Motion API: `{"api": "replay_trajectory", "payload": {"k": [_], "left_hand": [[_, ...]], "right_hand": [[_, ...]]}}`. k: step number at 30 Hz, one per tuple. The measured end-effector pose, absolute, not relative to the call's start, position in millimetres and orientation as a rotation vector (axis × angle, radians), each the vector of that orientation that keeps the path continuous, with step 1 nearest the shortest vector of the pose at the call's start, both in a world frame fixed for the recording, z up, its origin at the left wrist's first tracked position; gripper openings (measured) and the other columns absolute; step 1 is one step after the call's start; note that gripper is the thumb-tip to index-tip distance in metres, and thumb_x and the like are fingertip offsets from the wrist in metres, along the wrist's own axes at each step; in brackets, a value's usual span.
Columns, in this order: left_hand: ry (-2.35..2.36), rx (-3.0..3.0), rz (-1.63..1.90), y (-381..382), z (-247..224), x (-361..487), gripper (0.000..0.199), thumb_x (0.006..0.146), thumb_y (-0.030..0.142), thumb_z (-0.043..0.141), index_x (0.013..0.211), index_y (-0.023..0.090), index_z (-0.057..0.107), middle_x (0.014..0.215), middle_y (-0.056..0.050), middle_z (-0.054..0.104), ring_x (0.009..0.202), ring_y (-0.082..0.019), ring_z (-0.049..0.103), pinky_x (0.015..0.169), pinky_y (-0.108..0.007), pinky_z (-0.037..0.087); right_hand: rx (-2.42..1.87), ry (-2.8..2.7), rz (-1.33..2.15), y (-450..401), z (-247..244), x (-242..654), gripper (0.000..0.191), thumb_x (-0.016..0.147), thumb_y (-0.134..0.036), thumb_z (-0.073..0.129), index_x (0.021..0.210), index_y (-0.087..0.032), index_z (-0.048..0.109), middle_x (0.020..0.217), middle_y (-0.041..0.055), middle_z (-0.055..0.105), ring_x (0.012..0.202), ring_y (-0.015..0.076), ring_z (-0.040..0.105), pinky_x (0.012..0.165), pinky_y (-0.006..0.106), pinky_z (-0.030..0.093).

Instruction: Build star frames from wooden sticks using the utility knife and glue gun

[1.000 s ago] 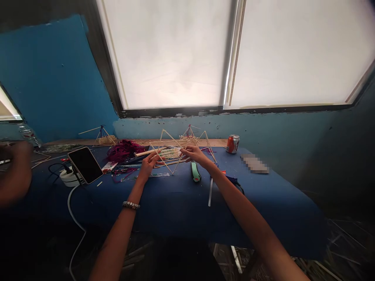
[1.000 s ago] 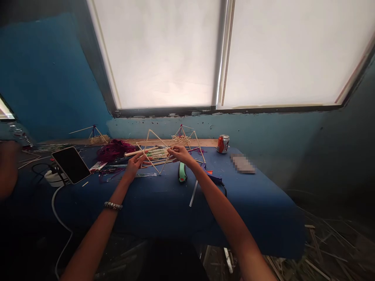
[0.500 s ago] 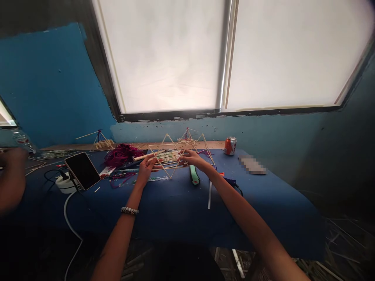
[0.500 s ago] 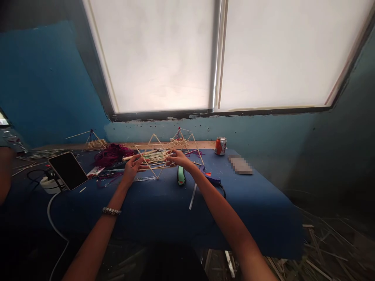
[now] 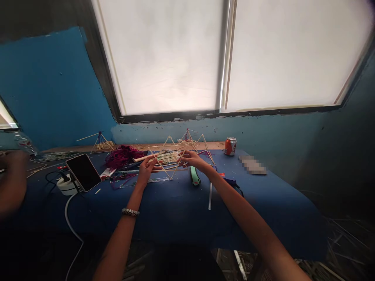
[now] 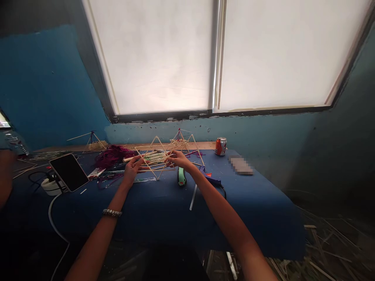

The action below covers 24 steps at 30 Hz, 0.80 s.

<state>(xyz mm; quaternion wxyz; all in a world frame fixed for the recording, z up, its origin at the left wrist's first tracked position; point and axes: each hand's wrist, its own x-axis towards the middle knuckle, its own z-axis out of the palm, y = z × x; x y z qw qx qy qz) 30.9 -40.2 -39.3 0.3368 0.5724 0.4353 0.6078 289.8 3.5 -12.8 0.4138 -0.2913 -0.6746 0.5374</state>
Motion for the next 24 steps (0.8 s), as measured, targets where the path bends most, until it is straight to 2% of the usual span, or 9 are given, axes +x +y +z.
{"api": "replay_trajectory", "payload": {"k": [12, 16, 21, 24], "left_hand": [[1.101, 1.437, 1.565, -44.7, -36.1, 32.8, 0.058, 0.070, 0.062, 0.076, 0.106, 0.020, 0.060, 0.100, -0.010, 0.078, 0.077, -0.027, 0.076, 0.056, -0.029, 0.055], [1.105, 1.426, 1.556, -46.2, -34.9, 33.4, 0.050, 0.074, 0.062, 0.074, 0.098, 0.021, 0.059, 0.101, -0.009, 0.078, 0.076, -0.026, 0.076, 0.058, -0.029, 0.056], [1.106, 1.447, 1.538, -43.2, -39.1, 29.4, 0.045, 0.080, 0.064, 0.066, 0.088, 0.019, 0.065, 0.101, -0.010, 0.078, 0.074, -0.024, 0.075, 0.061, -0.031, 0.058], [1.116, 1.464, 1.504, -41.8, -41.3, 27.4, 0.049, 0.083, 0.066, 0.061, 0.077, 0.018, 0.069, 0.092, -0.011, 0.078, 0.071, -0.025, 0.074, 0.063, -0.033, 0.059]], "right_hand": [[-0.729, -1.649, 1.309, 8.2, -14.0, 287.1, 0.021, 0.085, -0.020, 0.072, 0.100, -0.018, 0.058, 0.087, 0.0059, 0.076, 0.069, 0.0161, 0.074, 0.063, 0.025, 0.058], [-0.688, -1.679, 1.259, 7.9, -12.7, 286.9, 0.020, 0.084, -0.020, 0.072, 0.099, -0.018, 0.059, 0.087, 0.0058, 0.076, 0.068, 0.0150, 0.072, 0.060, 0.024, 0.057], [-0.651, -1.709, 1.179, 8.6, -12.7, 285.1, 0.020, 0.083, -0.026, 0.073, 0.099, -0.017, 0.063, 0.087, 0.0062, 0.076, 0.066, 0.0139, 0.070, 0.060, 0.026, 0.058], [-0.635, -1.714, 1.069, 7.9, -10.9, 284.8, 0.020, 0.083, -0.034, 0.071, 0.094, -0.016, 0.069, 0.088, 0.0067, 0.076, 0.064, 0.0122, 0.067, 0.059, 0.025, 0.057]]}}
